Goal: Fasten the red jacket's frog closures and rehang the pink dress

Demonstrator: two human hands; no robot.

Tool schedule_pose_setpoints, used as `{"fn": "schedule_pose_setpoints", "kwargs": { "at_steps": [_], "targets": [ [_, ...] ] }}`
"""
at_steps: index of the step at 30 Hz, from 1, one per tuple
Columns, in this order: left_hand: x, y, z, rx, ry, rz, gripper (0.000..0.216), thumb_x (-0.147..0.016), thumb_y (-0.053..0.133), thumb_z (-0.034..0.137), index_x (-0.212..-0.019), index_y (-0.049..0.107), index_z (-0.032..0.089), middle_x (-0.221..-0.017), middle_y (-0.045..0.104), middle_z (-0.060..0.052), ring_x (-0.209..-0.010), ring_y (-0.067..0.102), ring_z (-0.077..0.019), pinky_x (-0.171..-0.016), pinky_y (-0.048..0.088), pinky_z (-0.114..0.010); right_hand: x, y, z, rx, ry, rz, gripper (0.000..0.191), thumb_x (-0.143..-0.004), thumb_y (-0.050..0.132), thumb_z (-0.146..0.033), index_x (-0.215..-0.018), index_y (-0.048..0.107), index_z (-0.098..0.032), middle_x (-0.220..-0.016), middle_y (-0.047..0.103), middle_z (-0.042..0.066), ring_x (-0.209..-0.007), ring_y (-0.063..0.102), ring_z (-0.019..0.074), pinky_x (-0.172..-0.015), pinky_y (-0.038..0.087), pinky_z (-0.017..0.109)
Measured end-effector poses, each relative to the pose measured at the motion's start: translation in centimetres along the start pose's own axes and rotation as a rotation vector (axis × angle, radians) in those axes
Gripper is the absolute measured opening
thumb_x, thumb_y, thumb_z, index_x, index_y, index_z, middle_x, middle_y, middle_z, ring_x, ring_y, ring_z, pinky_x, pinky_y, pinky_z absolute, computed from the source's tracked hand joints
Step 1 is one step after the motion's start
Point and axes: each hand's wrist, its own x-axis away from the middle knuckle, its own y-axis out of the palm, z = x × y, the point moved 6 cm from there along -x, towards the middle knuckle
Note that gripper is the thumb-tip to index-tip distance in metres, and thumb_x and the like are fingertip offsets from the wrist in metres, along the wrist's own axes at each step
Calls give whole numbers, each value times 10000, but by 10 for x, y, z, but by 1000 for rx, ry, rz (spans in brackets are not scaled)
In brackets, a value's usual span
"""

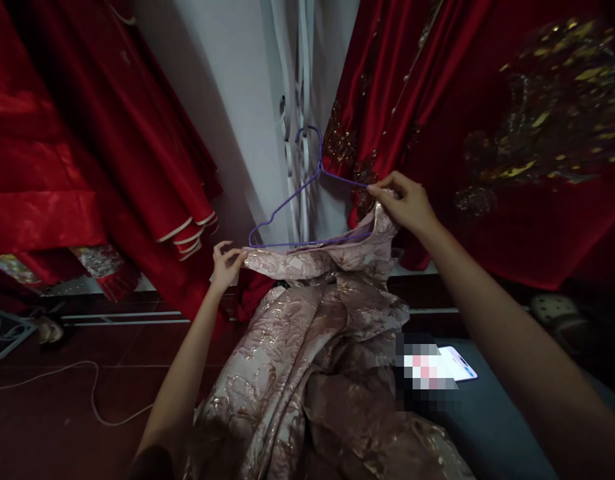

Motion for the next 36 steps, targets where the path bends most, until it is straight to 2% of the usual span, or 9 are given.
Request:
{"fn": "schedule_pose_setpoints", "kwargs": {
  "at_steps": [6,14,18,23,26,28,31,34,36],
  "targets": [
    [-7,-1,8,43,0,31,251,-763,584,439,-849,679,223,-1147,442,-60,-1144,420,-199,-972,352,-338,-3,-6,-5,66,-7,0,320,-791,537,-513,-737,556,-198,-720,619,-1,-626,492,110,-607,345,235],
    [-2,-6,8,76,7,42,259,-754,590,447,-830,682,217,-1149,444,-64,-1138,419,-207,-974,345,-353,-1,-6,-7,81,-11,2,302,-802,531,-489,-747,561,-193,-739,637,1,-647,517,117,-650,356,246],
    [-15,-9,16,75,30,73,268,-756,587,448,-840,683,212,-1136,454,-69,-1128,425,-209,-949,354,-348,-1,-5,-8,81,-5,3,312,-796,530,-505,-744,557,-198,-729,635,5,-630,501,118,-613,344,240],
    [-54,-5,65,90,118,104,298,-770,568,457,-877,694,209,-1124,479,-72,-1088,443,-202,-930,356,-331,2,-1,-4,34,24,-7,308,-789,537,-503,-738,542,-199,-738,635,12,-641,510,119,-615,353,239],
    [-76,5,101,113,196,38,290,-758,582,462,-858,705,219,-1107,516,-68,-1044,464,-201,-933,351,-339,2,2,1,6,31,-11,304,-781,547,-498,-732,538,-199,-728,626,12,-631,504,118,-611,359,245],
    [-86,10,114,172,215,-17,295,-741,597,475,-837,709,219,-1069,552,-63,-1019,486,-194,-933,354,-336,2,4,4,-29,29,-11,305,-773,554,-499,-727,533,-198,-716,616,12,-620,501,117,-602,363,247],
    [-91,20,103,405,105,-150,382,-741,560,531,-851,699,193,-959,614,-61,-941,542,-177,-868,402,-309,1,9,6,-110,23,-18,299,-764,566,-494,-718,521,-202,-700,601,11,-622,513,124,-601,379,255],
    [-78,34,60,659,-168,-234,552,-802,367,610,-944,650,157,-837,640,-69,-755,580,-149,-734,448,-293,3,16,8,-160,27,-35,285,-767,559,-494,-720,514,-216,-701,599,10,-647,539,142,-618,408,273],
    [-60,44,29,645,-293,-277,579,-815,304,609,-959,613,141,-781,633,-71,-675,569,-135,-681,451,-287,3,19,9,-163,27,-30,274,-771,554,-489,-725,515,-222,-708,603,11,-660,551,151,-632,421,286]
  ]
}}
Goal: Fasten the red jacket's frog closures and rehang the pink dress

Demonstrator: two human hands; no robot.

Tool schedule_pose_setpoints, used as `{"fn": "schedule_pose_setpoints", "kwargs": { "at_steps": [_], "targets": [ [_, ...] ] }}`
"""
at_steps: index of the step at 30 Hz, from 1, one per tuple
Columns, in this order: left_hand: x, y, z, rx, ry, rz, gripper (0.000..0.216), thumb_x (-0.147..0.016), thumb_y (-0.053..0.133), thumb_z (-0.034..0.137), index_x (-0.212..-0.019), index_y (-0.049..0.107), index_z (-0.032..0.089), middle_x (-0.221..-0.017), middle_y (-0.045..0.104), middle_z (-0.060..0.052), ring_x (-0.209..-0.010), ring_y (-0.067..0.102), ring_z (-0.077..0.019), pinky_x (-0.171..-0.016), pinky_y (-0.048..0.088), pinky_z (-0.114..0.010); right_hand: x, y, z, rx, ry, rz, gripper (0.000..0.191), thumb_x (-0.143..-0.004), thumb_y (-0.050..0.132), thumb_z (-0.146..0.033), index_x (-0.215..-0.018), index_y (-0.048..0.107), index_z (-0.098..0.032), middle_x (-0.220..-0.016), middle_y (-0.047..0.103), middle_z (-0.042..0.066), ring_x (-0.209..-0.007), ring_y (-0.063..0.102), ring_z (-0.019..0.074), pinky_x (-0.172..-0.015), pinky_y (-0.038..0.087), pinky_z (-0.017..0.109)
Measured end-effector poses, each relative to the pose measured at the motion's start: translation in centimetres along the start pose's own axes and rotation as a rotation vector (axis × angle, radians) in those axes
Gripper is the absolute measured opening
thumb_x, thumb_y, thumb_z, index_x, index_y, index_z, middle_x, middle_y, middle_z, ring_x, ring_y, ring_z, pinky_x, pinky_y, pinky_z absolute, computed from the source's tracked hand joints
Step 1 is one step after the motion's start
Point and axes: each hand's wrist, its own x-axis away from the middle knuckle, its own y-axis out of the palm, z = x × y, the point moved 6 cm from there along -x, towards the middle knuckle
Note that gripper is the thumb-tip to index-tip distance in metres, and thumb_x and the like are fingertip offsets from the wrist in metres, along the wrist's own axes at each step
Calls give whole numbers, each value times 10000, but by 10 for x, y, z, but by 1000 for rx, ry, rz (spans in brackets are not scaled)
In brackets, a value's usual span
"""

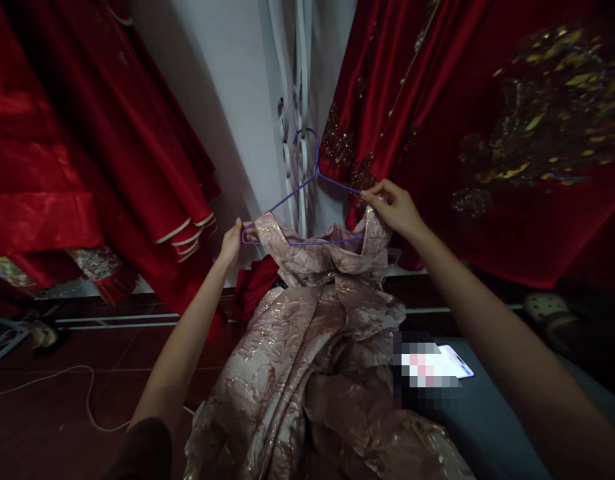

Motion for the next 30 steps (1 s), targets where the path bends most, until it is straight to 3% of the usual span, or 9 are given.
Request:
{"fn": "schedule_pose_setpoints", "kwargs": {
  "at_steps": [5,10,13,17,19,22,25,28,30],
  "targets": [
    [31,-2,-69,-309,-173,-171,348,-582,689,432,-754,575,152,-672,601,-28,-632,530,-134,-640,431,-267,0,0,2,23,9,6,265,-768,545,-489,-737,524,-227,-731,616,15,-700,571,169,-661,427,307],
    [33,-4,-69,-368,-172,-276,268,-630,633,431,-638,534,181,-614,556,11,-611,470,-122,-631,417,-250,0,-2,-3,89,51,-15,279,-772,518,-504,-745,527,-226,-750,629,21,-721,578,178,-655,422,306],
    [16,-8,-37,-391,-125,-368,254,-659,602,426,-670,551,178,-650,570,4,-639,482,-125,-640,421,-245,-1,-1,-5,91,67,-21,289,-768,517,-514,-748,528,-225,-747,630,22,-715,575,178,-642,419,303],
    [-20,-25,33,-323,-70,-252,201,-711,553,378,-722,564,177,-697,597,0,-653,517,-122,-661,422,-246,1,-2,-9,91,78,-25,293,-759,530,-520,-751,538,-228,-730,622,18,-699,564,176,-644,421,309],
    [-35,-21,69,-340,-55,-217,163,-712,555,337,-713,567,174,-698,602,1,-650,525,-124,-665,417,-248,3,-3,-13,103,72,-28,283,-760,534,-514,-755,545,-230,-739,625,18,-703,563,177,-653,421,313],
    [-48,10,118,-451,69,-191,139,-738,540,276,-697,567,146,-672,581,-7,-656,511,-125,-687,406,-259,8,-6,-21,125,47,-23,266,-774,525,-498,-760,549,-233,-768,638,19,-723,572,178,-659,420,311],
    [-50,61,156,-507,288,-156,145,-788,515,255,-729,549,128,-718,567,-16,-709,505,-126,-739,399,-275,12,-8,-27,137,35,-40,276,-774,520,-509,-762,551,-235,-794,653,20,-740,584,185,-654,423,307],
    [-47,101,173,-434,420,-118,202,-854,455,316,-788,524,138,-782,555,-24,-780,520,-133,-769,401,-288,12,-5,-29,117,31,-104,303,-753,532,-538,-753,552,-236,-830,661,22,-763,595,187,-653,433,301],
    [-46,113,176,-399,440,-129,223,-871,432,351,-820,510,149,-796,546,-25,-804,528,-139,-770,405,-295,9,-4,-28,112,31,-132,323,-752,526,-554,-731,553,-233,-778,653,12,-720,592,171,-630,431,288]
  ]
}}
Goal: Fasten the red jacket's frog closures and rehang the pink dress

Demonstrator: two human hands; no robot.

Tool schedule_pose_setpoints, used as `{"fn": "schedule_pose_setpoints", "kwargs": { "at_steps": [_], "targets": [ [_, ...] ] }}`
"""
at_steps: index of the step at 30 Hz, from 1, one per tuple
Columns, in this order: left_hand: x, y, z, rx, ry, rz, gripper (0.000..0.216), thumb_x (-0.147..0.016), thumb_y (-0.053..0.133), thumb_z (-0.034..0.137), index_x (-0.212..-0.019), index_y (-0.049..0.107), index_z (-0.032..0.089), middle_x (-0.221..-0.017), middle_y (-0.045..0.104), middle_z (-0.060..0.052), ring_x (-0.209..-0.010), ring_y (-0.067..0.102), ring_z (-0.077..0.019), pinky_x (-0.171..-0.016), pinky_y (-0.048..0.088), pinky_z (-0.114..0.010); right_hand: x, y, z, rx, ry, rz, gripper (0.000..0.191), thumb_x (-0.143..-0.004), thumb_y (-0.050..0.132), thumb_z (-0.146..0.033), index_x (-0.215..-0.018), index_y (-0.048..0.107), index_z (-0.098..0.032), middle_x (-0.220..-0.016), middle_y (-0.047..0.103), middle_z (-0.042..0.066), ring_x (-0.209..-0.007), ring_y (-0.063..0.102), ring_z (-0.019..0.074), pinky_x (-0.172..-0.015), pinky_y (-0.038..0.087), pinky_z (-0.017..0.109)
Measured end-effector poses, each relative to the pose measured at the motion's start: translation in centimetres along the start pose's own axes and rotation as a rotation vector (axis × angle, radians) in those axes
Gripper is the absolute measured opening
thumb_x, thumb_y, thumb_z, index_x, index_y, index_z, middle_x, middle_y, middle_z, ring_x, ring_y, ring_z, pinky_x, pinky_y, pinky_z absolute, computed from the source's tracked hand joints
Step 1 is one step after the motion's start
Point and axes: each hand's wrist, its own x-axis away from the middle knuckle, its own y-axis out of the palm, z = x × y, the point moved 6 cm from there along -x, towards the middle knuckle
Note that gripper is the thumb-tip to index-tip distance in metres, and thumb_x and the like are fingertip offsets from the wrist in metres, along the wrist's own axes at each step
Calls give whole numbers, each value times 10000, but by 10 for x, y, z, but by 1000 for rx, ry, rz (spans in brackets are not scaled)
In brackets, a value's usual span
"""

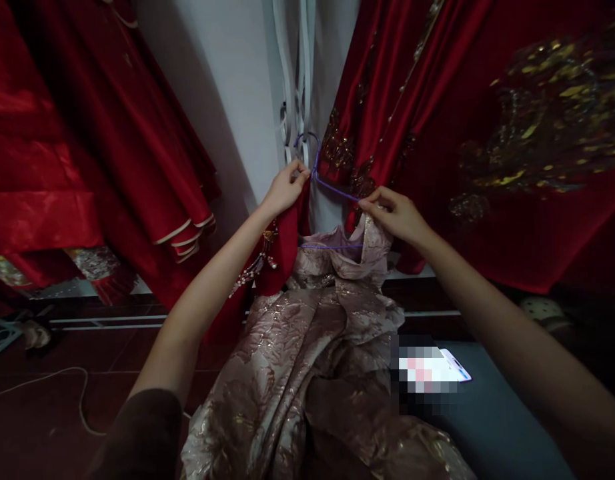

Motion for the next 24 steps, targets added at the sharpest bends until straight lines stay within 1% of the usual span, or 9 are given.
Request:
{"fn": "schedule_pose_setpoints", "kwargs": {
  "at_steps": [3,5,7,10,13,16,19,22,24],
  "targets": [
    [2,-1,-4,10,-18,-63,211,-851,479,364,-836,491,154,-780,540,-24,-788,533,-143,-755,413,-296,-14,3,10,49,59,-75,393,-776,477,-585,-655,568,-222,-557,567,-14,-559,539,135,-548,403,268],
    [6,-5,-11,-12,-54,-131,212,-791,576,335,-841,485,150,-760,539,-21,-779,536,-150,-753,415,-297,-28,12,20,81,124,-205,443,-781,455,-604,-615,598,-218,-460,501,-22,-476,490,119,-505,388,266],
    [10,-10,-19,-69,-105,-174,252,-699,673,260,-830,493,142,-725,535,-22,-796,542,-176,-760,413,-309,-44,26,27,68,157,-365,447,-766,479,-605,-605,633,-218,-452,512,-15,-454,482,114,-495,403,274],
    [16,-15,-28,-196,-191,-197,194,-625,694,153,-714,522,139,-640,519,-34,-832,549,-231,-766,401,-340,-63,48,23,-1,111,-528,333,-695,610,-544,-615,661,-224,-541,596,11,-528,545,131,-541,461,298],
    [19,-19,-34,-322,-232,-195,142,-683,631,201,-591,533,156,-569,499,-46,-827,558,-254,-772,386,-363,-65,73,14,-46,105,-652,227,-614,715,-444,-671,683,-226,-630,646,26,-613,592,151,-587,499,312],
    [17,-26,-35,-347,-145,-150,174,-725,599,288,-598,576,171,-549,504,-45,-840,557,-246,-813,372,-364,-52,97,3,-151,133,-797,203,-694,650,-415,-780,698,-238,-745,680,31,-686,620,146,-631,518,313],
    [15,-24,-41,-288,-55,-217,192,-733,595,319,-618,593,164,-572,540,-47,-827,555,-220,-826,376,-334,-39,108,-5,-253,124,-865,211,-779,555,-398,-860,692,-262,-872,691,29,-786,634,140,-682,523,315],
    [14,-16,-50,-216,-71,-317,152,-751,560,294,-706,600,154,-655,591,-29,-723,548,-167,-753,408,-295,-28,113,-10,-307,133,-944,219,-806,517,-389,-891,689,-284,-959,683,26,-858,634,144,-702,519,317],
    [16,-10,-56,-147,-153,-392,150,-748,551,285,-717,598,145,-659,594,-14,-632,529,-137,-674,421,-278,-25,114,-14,-342,133,-986,214,-808,517,-378,-913,685,-298,-982,678,23,-890,629,149,-713,513,321]
  ]
}}
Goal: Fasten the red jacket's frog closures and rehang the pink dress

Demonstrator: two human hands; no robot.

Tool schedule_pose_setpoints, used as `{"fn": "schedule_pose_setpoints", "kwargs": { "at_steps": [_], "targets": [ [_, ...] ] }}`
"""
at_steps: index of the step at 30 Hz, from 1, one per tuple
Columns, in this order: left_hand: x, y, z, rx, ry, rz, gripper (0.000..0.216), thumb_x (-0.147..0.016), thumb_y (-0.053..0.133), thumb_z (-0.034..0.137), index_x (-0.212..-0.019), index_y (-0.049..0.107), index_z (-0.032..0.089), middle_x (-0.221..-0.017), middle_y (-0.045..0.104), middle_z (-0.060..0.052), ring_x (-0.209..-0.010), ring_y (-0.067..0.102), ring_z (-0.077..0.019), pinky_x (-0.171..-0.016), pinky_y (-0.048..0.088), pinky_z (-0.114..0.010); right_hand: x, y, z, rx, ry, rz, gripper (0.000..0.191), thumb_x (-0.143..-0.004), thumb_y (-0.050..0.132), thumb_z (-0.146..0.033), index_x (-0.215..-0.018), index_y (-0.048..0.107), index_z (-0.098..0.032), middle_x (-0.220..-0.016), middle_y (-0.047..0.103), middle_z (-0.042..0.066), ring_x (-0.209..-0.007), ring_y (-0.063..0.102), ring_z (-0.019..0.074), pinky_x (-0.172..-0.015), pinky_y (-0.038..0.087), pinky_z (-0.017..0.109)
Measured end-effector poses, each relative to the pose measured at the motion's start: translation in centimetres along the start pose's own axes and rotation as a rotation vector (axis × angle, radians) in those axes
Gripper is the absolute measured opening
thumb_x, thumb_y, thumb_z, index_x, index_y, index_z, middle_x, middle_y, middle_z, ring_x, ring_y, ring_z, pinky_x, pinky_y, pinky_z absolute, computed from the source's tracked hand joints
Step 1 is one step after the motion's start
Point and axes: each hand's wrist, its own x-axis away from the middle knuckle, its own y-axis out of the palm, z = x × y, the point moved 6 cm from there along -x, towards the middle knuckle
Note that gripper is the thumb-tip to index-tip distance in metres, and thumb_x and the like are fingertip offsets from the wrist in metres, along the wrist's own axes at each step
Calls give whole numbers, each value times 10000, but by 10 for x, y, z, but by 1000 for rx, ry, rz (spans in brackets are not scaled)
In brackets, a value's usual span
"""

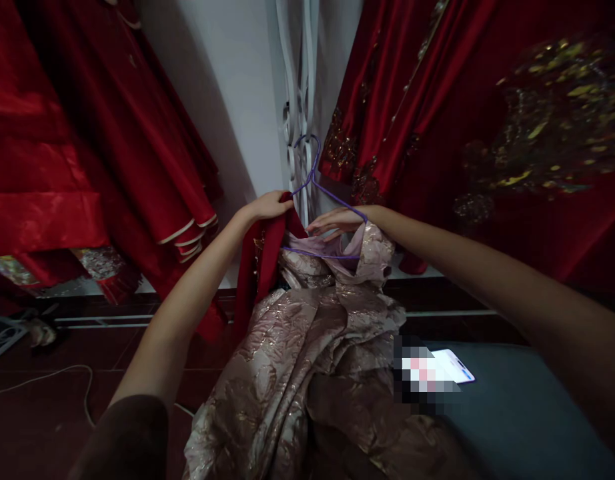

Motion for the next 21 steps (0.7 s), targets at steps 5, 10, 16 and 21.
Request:
{"fn": "schedule_pose_setpoints", "kwargs": {
  "at_steps": [5,10,16,21],
  "targets": [
    [7,12,-5,266,-183,-159,243,-712,613,367,-650,594,133,-579,572,-26,-504,505,-120,-539,407,-280,-4,-6,1,64,4,23,218,-807,525,-387,-900,690,-281,-928,687,35,-897,622,147,-749,498,320],
    [13,9,-1,307,-163,-21,281,-693,638,402,-641,576,134,-520,516,6,-504,470,-100,-525,392,-254,-10,-6,11,71,88,38,239,-782,559,-425,-853,703,-247,-918,688,49,-873,627,150,-788,497,334],
    [20,7,6,205,-108,0,334,-754,548,447,-666,546,125,-552,489,27,-504,407,-70,-519,346,-216,-16,14,11,-221,-1,-247,364,-819,481,-491,-1112,608,-316,-1276,527,-6,-1178,483,175,-941,418,368],
    [27,5,14,-113,-55,146,337,-819,465,471,-799,551,147,-694,577,-19,-652,527,-135,-636,394,-239,-24,19,12,-356,-7,-218,336,-747,584,-450,-986,634,-219,-1132,610,40,-1085,536,183,-959,390,333]
  ]
}}
